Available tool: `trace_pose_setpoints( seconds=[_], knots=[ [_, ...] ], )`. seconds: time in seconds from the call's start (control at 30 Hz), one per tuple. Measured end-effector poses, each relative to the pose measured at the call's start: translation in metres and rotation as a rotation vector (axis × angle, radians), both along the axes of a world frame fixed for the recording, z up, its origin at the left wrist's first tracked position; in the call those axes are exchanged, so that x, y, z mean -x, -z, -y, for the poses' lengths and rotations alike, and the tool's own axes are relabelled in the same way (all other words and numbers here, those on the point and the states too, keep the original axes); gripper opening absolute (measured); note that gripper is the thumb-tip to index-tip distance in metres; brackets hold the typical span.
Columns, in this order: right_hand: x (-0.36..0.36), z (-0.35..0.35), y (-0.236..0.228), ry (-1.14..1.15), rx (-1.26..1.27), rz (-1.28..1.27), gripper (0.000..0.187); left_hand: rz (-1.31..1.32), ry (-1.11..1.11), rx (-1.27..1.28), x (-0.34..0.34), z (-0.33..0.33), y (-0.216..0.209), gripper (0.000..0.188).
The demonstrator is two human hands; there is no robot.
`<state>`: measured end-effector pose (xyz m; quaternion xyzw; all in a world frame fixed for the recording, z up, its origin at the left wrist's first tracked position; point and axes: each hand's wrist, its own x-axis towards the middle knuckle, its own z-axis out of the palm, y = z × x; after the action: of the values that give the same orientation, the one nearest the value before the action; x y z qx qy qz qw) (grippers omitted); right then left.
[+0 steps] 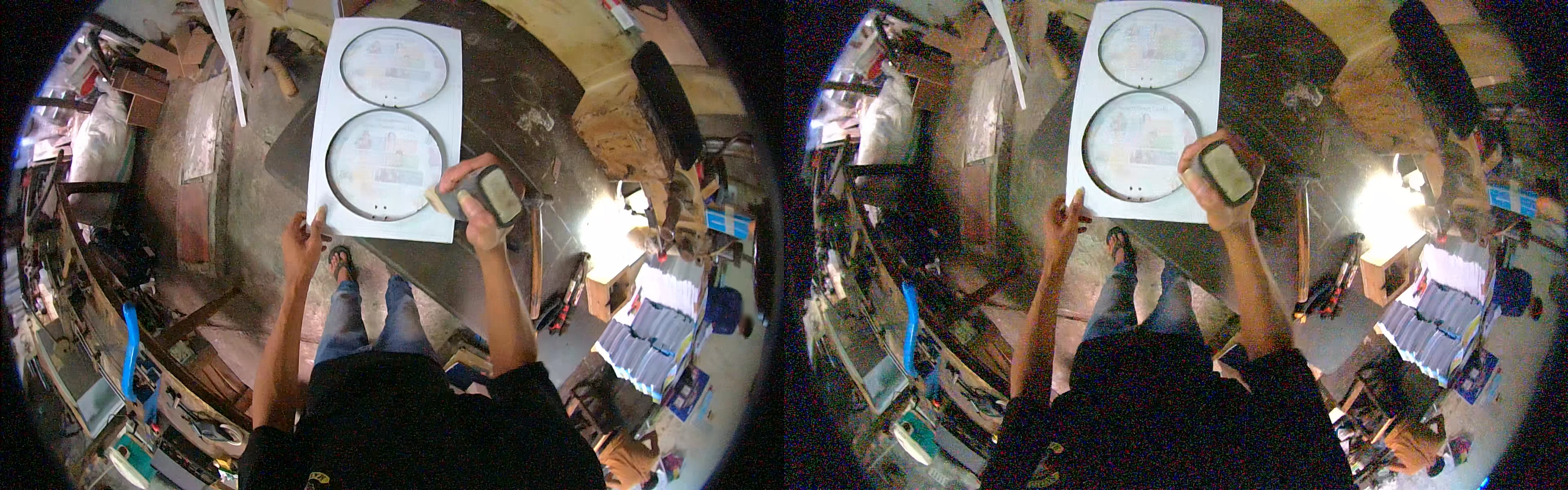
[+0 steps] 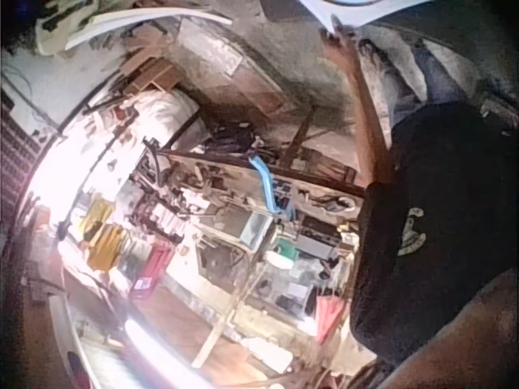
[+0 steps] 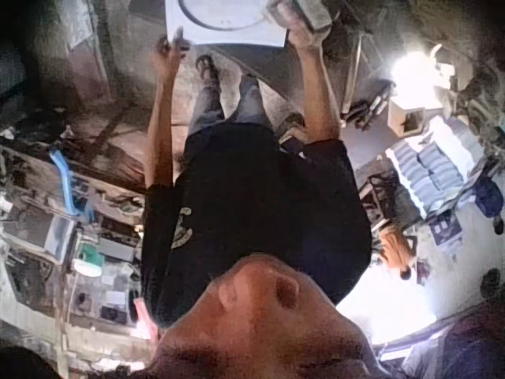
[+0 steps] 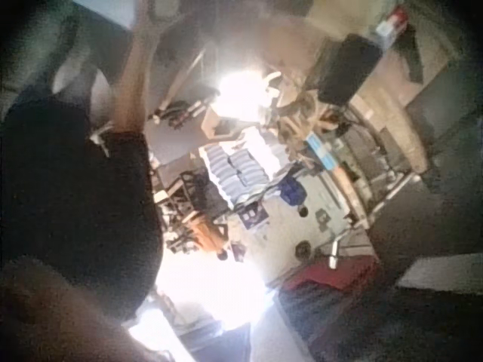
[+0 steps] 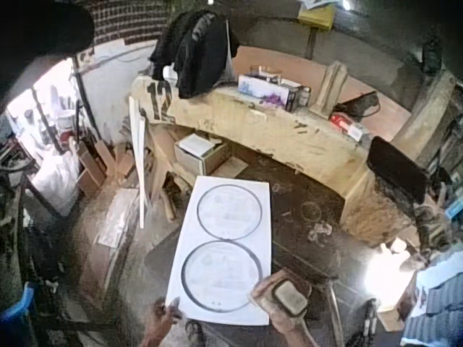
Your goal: The person assembles a drum head by placing a circular frame over a white membrane, applying adhesive with a brush, hammering the frame into place, and trimming excess material with a pair of pliers.
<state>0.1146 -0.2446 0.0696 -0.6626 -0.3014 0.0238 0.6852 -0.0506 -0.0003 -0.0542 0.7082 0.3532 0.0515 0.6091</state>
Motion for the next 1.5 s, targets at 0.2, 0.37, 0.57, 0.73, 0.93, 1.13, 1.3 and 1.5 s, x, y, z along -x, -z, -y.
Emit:
trace_pose_setpoints(
  seconds=[0.2, 0.37, 0.57, 0.73, 0.93, 1.13, 1.3, 1.5],
  knots=[
    [-0.031, 0.029, 0.001, 0.076, -0.465, -0.621, 0.040, 0.038, -0.037, 0.081, -0.002, 0.004, -0.004, 0.043],
    [-0.005, 0.033, -0.082, -0.223, -0.220, -0.290, 0.049, -0.012, 0.000, 0.091, 0.010, -0.017, 0.001, 0.046],
    [0.050, 0.020, -0.080, -0.272, -0.236, 0.094, 0.047, -0.014, 0.093, 0.126, -0.003, -0.011, -0.010, 0.044],
    [0.066, -0.001, 0.011, -0.118, 0.101, 0.063, 0.045, -0.009, 0.103, 0.112, 0.002, -0.016, -0.008, 0.042],
    [0.039, -0.008, -0.014, 0.007, -0.324, -0.443, 0.040, -0.008, 0.047, 0.054, -0.003, -0.005, -0.008, 0.042],
    [0.055, -0.016, -0.096, 0.168, -0.235, 0.071, 0.046, -0.042, 0.079, 0.083, -0.001, -0.014, 0.000, 0.046],
    [0.078, -0.022, -0.049, -0.135, -0.224, 0.048, 0.045, -0.009, 0.086, 0.099, -0.002, -0.012, -0.004, 0.046],
    [0.068, -0.017, -0.008, 0.009, -0.100, -0.303, 0.045, -0.105, 0.125, 0.003, -0.004, -0.010, -0.013, 0.043]
  ],
)
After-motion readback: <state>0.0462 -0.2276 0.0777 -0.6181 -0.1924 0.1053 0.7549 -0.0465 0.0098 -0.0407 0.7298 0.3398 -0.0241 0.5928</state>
